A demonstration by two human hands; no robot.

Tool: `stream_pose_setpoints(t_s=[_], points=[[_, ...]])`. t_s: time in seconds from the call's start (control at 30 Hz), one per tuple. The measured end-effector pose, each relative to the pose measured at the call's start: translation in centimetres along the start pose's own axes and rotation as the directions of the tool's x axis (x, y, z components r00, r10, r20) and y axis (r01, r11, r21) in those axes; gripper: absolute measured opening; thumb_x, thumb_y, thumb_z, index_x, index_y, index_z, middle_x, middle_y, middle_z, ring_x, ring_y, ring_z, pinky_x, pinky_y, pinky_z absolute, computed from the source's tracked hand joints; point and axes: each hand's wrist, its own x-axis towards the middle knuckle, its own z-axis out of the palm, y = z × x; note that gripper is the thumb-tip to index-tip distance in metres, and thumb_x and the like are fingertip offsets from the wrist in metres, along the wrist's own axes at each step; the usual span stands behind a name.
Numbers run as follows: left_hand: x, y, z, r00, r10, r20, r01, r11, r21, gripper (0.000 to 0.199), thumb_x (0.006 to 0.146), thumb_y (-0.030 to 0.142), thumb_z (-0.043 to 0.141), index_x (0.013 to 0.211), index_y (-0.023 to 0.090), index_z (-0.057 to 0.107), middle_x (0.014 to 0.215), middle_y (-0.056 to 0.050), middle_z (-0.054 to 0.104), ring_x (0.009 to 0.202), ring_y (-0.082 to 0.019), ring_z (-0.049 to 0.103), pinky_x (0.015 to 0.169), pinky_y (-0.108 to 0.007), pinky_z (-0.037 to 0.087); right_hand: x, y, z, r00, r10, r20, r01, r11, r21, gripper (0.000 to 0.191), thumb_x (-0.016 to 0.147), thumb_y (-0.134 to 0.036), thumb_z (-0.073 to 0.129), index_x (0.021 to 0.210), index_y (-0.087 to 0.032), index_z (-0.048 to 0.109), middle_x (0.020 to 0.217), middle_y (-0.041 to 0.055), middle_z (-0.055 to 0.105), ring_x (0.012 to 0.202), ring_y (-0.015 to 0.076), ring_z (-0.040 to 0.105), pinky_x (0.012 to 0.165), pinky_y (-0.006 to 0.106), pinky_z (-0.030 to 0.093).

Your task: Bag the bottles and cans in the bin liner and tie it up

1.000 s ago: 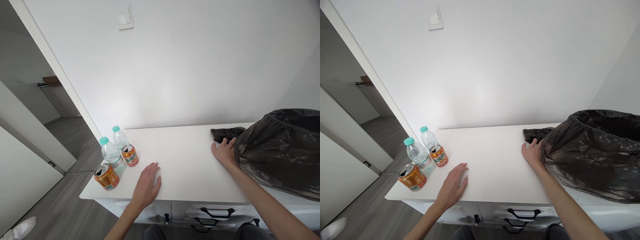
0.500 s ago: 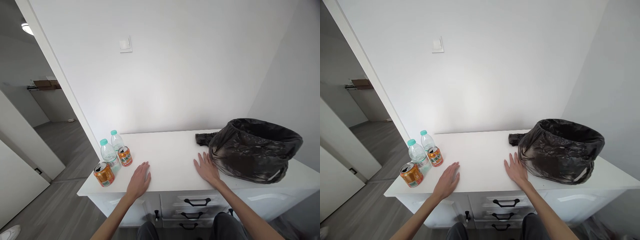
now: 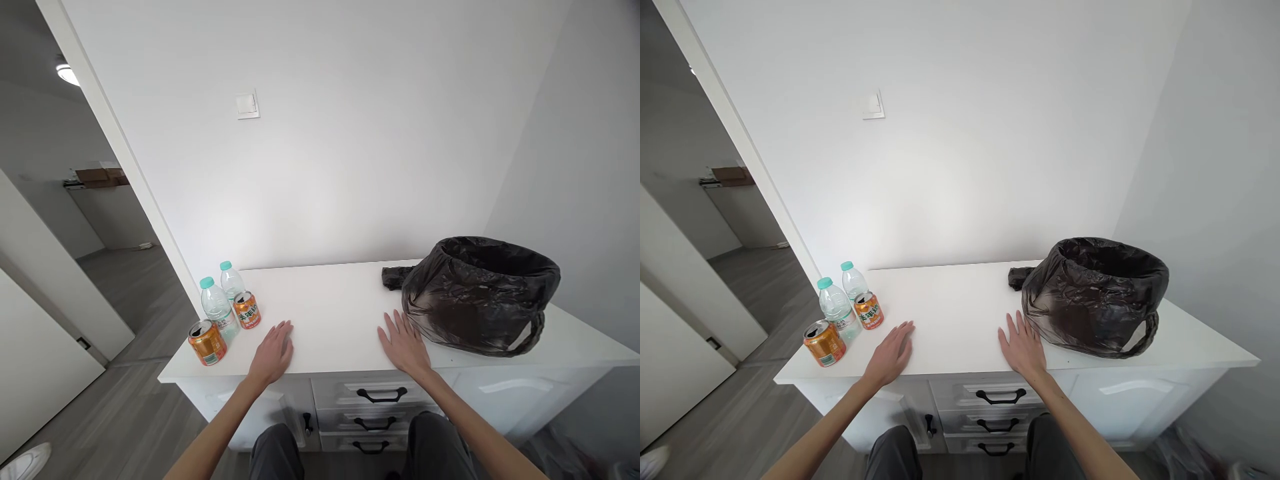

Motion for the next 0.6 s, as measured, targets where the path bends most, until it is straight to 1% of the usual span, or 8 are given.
stream_pose_setpoints(t_s=[0.23, 0.43, 0.6], points=[[0.19, -0.05, -0.14, 0.999, 0.013, 0.047, -0.014, 1.0, 0.017, 0.044, 0.104, 0.03, 0.037, 0.144, 0.022, 0.051, 0.157, -0.006, 0.053, 0.15, -0.021, 0.043, 0.128, -0.048, 0.031, -0.11, -0.24, -0.25, 1.0, 0.012, -0.016, -0.012, 1.0, 0.003, 0.068, 0.105, -0.051, 0.022, 0.164, -0.02, 0.029, 0.174, 0.0073, 0.017, 0.16, 0.0269, 0.014, 0.126, 0.047, 0.019], [0.25, -0.34, 0.18, 1.0, 0.023, 0.011, -0.023, 1.0, -0.008, 0.044, 0.102, 0.029, 0.04, 0.143, 0.024, 0.054, 0.156, -0.006, 0.054, 0.148, -0.022, 0.045, 0.127, -0.049, 0.033, 0.02, -0.08, -0.04, 0.999, 0.004, -0.046, -0.004, 1.0, -0.004, 0.067, 0.104, -0.049, 0.022, 0.163, -0.019, 0.032, 0.173, 0.0074, 0.021, 0.16, 0.027, 0.016, 0.126, 0.047, 0.019], [0.27, -0.56, 0.44, 0.999, 0.036, 0.017, -0.036, 0.999, 0.004, 0.046, 0.101, 0.028, 0.041, 0.145, 0.024, 0.054, 0.157, -0.005, 0.054, 0.149, -0.021, 0.044, 0.127, -0.049, 0.031, 0.07, -0.02, -0.1, 0.999, 0.007, -0.047, -0.007, 1.0, 0.003, 0.066, 0.104, -0.048, 0.023, 0.163, -0.02, 0.034, 0.173, 0.0069, 0.023, 0.159, 0.0264, 0.017, 0.126, 0.046, 0.019]])
